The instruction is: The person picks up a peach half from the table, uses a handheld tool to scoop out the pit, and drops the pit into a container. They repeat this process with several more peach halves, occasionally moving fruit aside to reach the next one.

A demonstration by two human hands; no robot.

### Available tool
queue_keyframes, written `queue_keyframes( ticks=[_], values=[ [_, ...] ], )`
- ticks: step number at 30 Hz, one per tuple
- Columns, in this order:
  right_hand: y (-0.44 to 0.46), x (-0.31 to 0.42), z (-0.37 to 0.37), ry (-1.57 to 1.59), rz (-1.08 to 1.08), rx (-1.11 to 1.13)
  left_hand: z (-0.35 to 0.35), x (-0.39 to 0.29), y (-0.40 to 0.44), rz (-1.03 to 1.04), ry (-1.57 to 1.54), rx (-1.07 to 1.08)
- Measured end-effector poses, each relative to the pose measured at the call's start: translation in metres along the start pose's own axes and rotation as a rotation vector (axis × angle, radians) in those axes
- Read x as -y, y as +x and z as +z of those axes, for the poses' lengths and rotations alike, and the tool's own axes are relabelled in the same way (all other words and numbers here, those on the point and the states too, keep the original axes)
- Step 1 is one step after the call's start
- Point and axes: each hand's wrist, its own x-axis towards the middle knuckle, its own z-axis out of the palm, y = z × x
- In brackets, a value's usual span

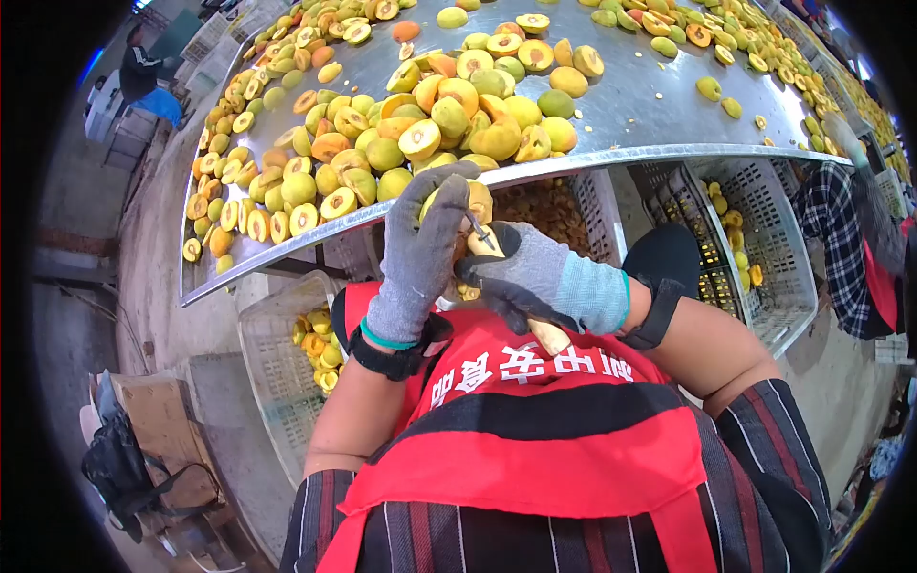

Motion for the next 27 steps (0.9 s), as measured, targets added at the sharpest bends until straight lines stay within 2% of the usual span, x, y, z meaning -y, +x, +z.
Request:
queue_keyframes(
  ticks=[1,3,4,5,6,8,10,11,13,14,15,16,17,19,20,21,23,24,25,27],
  values=[
    [0.002,-0.003,0.001,0.000,0.007,0.001,0.000,-0.001,-0.001,-0.098,-0.014,0.010],
    [0.011,-0.014,0.001,-0.413,-0.290,-0.128,0.000,-0.002,0.000,-0.049,0.034,0.010],
    [0.032,-0.050,-0.005,-0.586,-0.385,-0.219,-0.003,0.003,0.002,0.133,0.262,0.050],
    [0.031,-0.047,-0.002,-0.585,-0.385,-0.217,-0.004,0.003,0.003,0.320,0.491,0.092],
    [0.028,-0.041,0.000,-0.676,-0.395,-0.239,0.000,0.000,0.002,0.085,0.278,0.034],
    [0.014,-0.016,0.003,-0.766,-0.400,-0.262,0.005,-0.002,0.000,0.022,0.195,-0.001],
    [-0.002,0.019,0.005,-0.275,0.173,0.055,0.005,-0.001,-0.002,-0.044,0.109,-0.037],
    [0.001,0.013,0.002,-0.275,0.173,0.056,0.003,0.000,-0.001,0.016,0.169,-0.002],
    [0.015,-0.019,-0.005,-0.309,-0.137,0.119,-0.002,0.001,0.002,0.073,0.228,0.033],
    [0.028,-0.038,-0.006,-0.308,-0.134,0.121,-0.005,0.000,0.007,-0.041,0.284,0.153],
    [0.042,-0.058,-0.006,-0.539,-0.405,-0.009,-0.007,-0.001,0.008,-0.155,0.338,0.273],
    [0.050,-0.065,-0.007,-0.771,-0.683,-0.144,-0.006,0.000,0.008,-0.146,0.353,0.254],
    [0.039,-0.045,-0.003,-0.771,-0.685,-0.144,-0.007,0.004,0.009,-0.145,0.354,0.254],
    [0.010,-0.012,-0.002,-0.134,0.116,0.018,-0.008,0.015,0.008,-0.148,0.117,0.317],
    [0.010,-0.020,-0.009,-0.162,-0.057,0.128,-0.010,0.017,0.008,-0.129,0.097,0.351],
    [0.007,-0.021,-0.013,-0.162,-0.057,0.131,-0.012,0.019,0.008,-0.130,0.098,0.348],
    [0.000,-0.013,-0.012,-0.104,-0.270,0.254,-0.013,0.021,0.008,-0.140,-0.146,0.370],
    [-0.006,-0.007,-0.007,0.258,0.006,0.173,-0.010,0.020,0.009,-0.082,-0.121,0.364],
    [-0.006,-0.008,-0.007,0.258,0.007,0.172,-0.006,0.016,0.008,-0.083,-0.123,0.364],
    [-0.005,-0.010,-0.007,0.813,0.116,0.320,0.001,0.008,0.004,-0.129,-0.459,0.287]
  ],
)
